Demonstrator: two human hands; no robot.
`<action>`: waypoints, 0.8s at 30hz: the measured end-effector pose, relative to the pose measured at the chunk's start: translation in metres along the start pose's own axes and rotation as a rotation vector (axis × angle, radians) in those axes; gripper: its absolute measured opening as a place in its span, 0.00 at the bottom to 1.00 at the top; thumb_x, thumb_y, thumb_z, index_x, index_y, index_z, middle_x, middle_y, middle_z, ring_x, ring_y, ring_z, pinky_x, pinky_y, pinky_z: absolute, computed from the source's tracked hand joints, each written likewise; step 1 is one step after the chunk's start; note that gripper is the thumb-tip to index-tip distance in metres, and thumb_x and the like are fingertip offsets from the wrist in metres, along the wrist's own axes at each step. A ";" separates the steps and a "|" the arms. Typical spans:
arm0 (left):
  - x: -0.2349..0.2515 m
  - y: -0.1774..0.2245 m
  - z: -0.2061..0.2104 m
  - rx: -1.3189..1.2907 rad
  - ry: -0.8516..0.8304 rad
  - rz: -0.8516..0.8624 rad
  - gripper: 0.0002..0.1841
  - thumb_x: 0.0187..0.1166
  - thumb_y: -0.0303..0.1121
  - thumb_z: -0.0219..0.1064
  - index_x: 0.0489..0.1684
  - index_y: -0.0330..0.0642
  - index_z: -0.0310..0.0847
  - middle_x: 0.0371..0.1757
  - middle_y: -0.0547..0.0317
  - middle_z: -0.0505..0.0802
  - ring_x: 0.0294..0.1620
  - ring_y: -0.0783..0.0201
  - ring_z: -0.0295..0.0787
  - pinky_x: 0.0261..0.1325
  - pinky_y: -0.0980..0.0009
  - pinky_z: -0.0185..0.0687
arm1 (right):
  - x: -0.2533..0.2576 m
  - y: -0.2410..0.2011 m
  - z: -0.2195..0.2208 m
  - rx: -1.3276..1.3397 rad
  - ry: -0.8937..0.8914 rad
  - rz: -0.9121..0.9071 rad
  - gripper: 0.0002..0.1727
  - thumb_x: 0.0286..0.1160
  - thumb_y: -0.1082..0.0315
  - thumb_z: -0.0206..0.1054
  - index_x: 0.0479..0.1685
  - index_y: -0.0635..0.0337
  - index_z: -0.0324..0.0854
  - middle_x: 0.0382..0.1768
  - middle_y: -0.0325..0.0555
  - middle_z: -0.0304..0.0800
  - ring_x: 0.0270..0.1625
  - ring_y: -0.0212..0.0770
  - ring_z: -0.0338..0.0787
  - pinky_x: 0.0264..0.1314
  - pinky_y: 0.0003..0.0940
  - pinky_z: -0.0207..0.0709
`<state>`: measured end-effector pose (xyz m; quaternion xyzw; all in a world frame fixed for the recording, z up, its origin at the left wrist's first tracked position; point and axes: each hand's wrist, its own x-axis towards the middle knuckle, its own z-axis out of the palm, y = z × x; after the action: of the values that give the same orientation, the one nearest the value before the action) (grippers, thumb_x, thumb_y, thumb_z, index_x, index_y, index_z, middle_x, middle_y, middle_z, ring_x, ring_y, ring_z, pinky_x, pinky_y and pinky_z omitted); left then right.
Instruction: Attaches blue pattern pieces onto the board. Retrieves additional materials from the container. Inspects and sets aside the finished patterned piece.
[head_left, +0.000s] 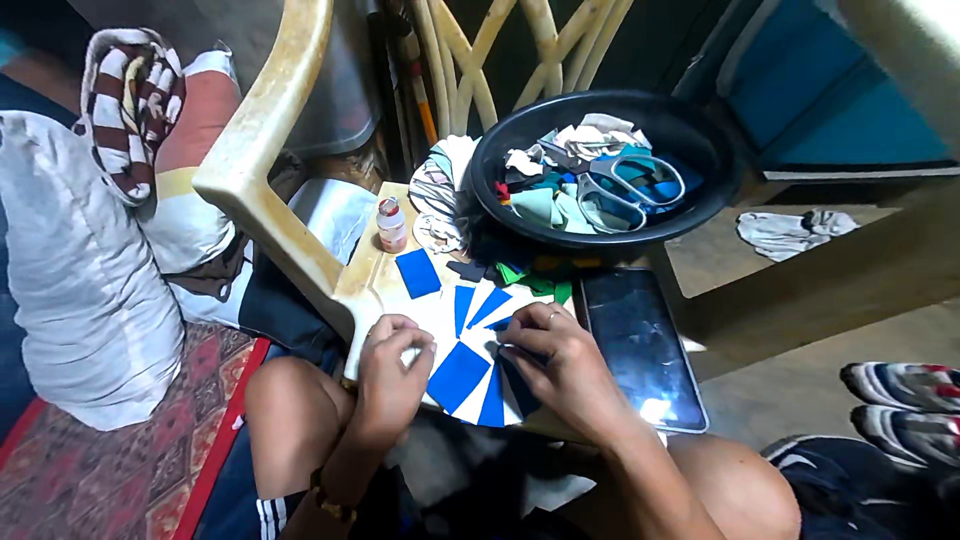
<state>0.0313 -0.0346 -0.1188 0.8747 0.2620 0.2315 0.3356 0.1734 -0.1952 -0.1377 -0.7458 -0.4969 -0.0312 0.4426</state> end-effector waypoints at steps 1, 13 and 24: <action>0.000 0.001 -0.002 0.010 -0.062 -0.001 0.05 0.73 0.30 0.73 0.36 0.39 0.94 0.51 0.49 0.90 0.51 0.59 0.85 0.52 0.64 0.81 | 0.000 -0.001 0.001 -0.005 -0.045 0.011 0.07 0.64 0.75 0.72 0.35 0.61 0.95 0.40 0.52 0.90 0.48 0.52 0.87 0.53 0.43 0.81; 0.006 0.017 0.003 0.142 -0.249 -0.184 0.07 0.73 0.35 0.76 0.36 0.41 0.94 0.53 0.50 0.90 0.58 0.52 0.83 0.60 0.54 0.77 | 0.002 -0.005 0.003 -0.030 -0.241 0.110 0.15 0.52 0.67 0.85 0.41 0.62 0.95 0.47 0.54 0.88 0.55 0.55 0.84 0.59 0.48 0.79; 0.006 0.017 0.005 0.147 -0.259 -0.192 0.07 0.75 0.33 0.72 0.34 0.40 0.93 0.54 0.50 0.90 0.58 0.53 0.83 0.60 0.55 0.77 | 0.001 -0.004 0.004 -0.045 -0.243 0.104 0.16 0.52 0.66 0.85 0.41 0.62 0.95 0.46 0.54 0.88 0.54 0.54 0.84 0.57 0.48 0.80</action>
<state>0.0444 -0.0440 -0.1085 0.8902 0.3152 0.0639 0.3226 0.1691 -0.1912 -0.1374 -0.7786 -0.5068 0.0714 0.3631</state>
